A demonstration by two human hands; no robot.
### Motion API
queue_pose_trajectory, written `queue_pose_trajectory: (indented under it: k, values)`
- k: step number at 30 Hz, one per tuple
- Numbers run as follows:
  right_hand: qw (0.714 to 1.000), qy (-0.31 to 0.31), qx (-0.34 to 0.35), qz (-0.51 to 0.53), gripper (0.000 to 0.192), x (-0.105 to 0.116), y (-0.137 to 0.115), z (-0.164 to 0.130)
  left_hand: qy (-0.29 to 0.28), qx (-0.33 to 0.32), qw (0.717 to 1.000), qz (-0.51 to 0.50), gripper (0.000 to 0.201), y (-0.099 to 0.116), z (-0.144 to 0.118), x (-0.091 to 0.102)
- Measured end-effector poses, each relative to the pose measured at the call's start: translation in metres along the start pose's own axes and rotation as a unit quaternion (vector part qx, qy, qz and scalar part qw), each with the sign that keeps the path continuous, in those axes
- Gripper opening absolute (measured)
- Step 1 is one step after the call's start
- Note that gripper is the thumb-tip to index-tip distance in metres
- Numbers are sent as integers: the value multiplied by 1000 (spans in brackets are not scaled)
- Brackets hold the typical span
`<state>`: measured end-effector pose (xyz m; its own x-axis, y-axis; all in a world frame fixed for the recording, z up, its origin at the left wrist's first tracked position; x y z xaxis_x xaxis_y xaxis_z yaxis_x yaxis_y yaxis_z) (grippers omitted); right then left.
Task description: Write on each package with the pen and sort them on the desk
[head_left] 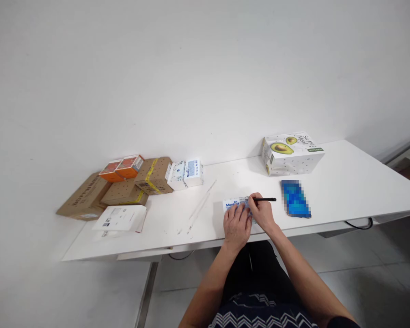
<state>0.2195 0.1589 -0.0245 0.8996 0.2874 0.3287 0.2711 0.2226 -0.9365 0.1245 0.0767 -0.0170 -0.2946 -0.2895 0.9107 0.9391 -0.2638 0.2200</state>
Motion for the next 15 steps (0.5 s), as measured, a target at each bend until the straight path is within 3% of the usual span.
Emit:
queue_pose_trajectory:
  k: [5,11,13,15]
  values:
    - [1000,18,-5,13,25,3,3,-2,4,-1,1000,-9,34,-1,-1,-1]
    - [984,128,-2,124,24,25,20,-9,-11,-8,1000,-3,37,-2,-1,1]
    - [986,143,16,82,26,38,27,-9,-23,-16,1000,4,41,-1,-1,0]
    - [991,115,38,-57,29,45,31,-5,-32,-21,999,13,41,-1,-1,-1]
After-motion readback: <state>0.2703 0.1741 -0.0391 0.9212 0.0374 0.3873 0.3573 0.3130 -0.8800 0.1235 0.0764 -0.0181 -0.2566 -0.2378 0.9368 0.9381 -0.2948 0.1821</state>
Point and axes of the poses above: each hand's wrist, its own z-axis towards the middle knuckle, its own x-axis out of the back of the hand, y = z × x, the point moved 8 cm from there along z, towards the middle knuckle, and after that the axes turned 15 degrees about -y, right-handed, at the moved point
